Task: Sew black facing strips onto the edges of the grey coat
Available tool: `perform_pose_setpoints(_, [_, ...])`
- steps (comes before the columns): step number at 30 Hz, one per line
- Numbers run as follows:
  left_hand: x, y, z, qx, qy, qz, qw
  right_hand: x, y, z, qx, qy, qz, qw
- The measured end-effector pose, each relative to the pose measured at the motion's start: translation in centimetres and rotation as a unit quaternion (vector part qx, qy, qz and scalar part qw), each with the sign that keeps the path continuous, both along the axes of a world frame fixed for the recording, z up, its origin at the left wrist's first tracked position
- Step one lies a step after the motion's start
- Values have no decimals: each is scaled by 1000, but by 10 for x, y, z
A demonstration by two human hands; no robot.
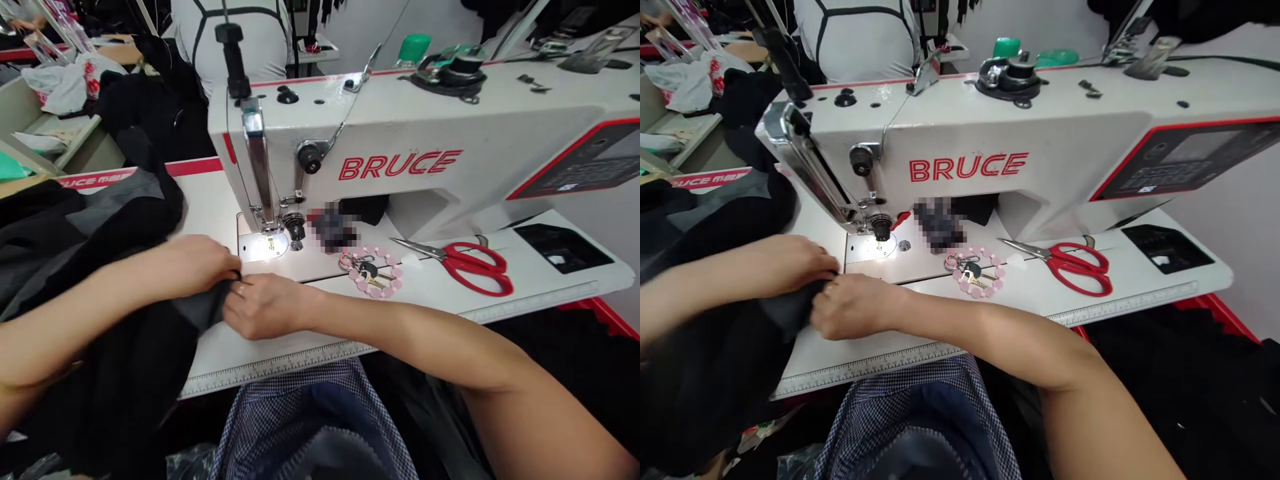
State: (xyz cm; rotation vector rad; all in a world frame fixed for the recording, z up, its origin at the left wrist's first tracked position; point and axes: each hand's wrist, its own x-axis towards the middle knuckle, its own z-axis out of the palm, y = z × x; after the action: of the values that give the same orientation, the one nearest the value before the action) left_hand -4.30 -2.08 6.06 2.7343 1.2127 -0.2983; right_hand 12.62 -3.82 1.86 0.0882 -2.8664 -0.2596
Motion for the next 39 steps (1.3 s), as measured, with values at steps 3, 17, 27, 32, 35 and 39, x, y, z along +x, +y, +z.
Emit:
perform_pose_setpoints(3, [42, 18, -26, -33, 62, -73, 995, 30, 5, -22, -14, 8, -44, 999])
perform_pose_setpoints(17, [63, -27, -47, 185, 40, 20, 982, 47, 12, -47, -50, 174, -79, 980])
perform_pose_setpoints(27, [53, -55, -49, 179, 8, 77, 981, 48, 9, -44, -129, 94, -112, 981])
perform_pose_setpoints(32, [57, -85, -64, 237, -44, 119, 963, 50, 10, -43, -138, 95, -106, 980])
perform_pose_setpoints(35, [52, -83, -73, 249, -115, 138, 952, 51, 10, -43, -135, 96, -101, 981])
perform_pose_setpoints(39, [40, -62, -75, 225, -220, 93, 945, 50, 12, -42, -125, 99, -105, 982])
